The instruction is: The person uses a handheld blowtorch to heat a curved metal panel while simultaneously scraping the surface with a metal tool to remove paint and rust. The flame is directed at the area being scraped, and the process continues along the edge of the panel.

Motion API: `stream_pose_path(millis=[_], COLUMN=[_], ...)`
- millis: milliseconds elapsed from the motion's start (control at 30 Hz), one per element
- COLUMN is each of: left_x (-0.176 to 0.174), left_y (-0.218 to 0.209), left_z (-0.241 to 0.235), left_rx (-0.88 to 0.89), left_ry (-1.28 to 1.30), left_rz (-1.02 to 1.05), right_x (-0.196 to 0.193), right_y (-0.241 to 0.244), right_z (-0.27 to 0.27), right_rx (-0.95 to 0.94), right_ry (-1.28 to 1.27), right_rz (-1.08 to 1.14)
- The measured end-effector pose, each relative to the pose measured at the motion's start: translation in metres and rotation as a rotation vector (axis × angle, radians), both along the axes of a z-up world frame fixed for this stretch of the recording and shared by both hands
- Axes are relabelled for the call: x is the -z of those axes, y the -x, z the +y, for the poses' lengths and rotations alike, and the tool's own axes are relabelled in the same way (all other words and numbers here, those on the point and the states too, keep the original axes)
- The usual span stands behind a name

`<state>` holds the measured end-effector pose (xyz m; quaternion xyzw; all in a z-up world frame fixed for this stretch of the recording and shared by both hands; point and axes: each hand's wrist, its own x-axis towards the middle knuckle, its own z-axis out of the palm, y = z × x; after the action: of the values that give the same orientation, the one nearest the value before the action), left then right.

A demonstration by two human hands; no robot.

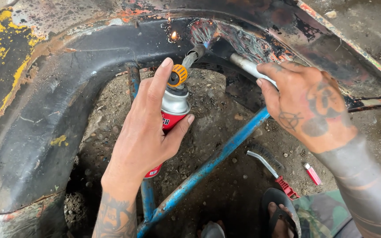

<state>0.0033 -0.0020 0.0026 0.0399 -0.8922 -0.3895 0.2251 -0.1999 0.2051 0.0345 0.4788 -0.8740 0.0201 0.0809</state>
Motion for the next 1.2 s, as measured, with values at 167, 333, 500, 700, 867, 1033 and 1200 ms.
stream_pose_path(millis=[167, 333, 500, 700, 867, 1033, 1200], left_x=[0.001, 0.000, 0.003, 0.005, 0.005, 0.005, 0.003], left_y=[0.001, -0.001, 0.000, 0.002, 0.002, 0.003, 0.001], left_z=[-0.001, -0.002, -0.003, -0.002, -0.004, -0.003, -0.003], left_rx=[-0.014, -0.026, -0.025, -0.015, -0.022, -0.013, -0.028], left_ry=[0.037, 0.038, -0.014, 0.047, 0.013, 0.028, 0.026], left_rz=[0.000, -0.004, -0.021, 0.012, 0.007, 0.036, 0.014], right_x=[0.033, -0.009, 0.003, 0.014, 0.007, -0.003, 0.002], right_y=[0.003, -0.016, -0.011, -0.006, -0.012, -0.014, -0.016], right_z=[-0.018, 0.000, 0.017, 0.009, 0.015, 0.006, 0.002], right_rx=[-0.012, 0.098, 0.032, -0.073, 0.027, 0.112, 0.139], right_ry=[0.132, 0.023, -0.030, 0.089, -0.027, -0.024, -0.097], right_rz=[0.112, -0.059, 0.107, 0.047, 0.167, -0.023, 0.064])
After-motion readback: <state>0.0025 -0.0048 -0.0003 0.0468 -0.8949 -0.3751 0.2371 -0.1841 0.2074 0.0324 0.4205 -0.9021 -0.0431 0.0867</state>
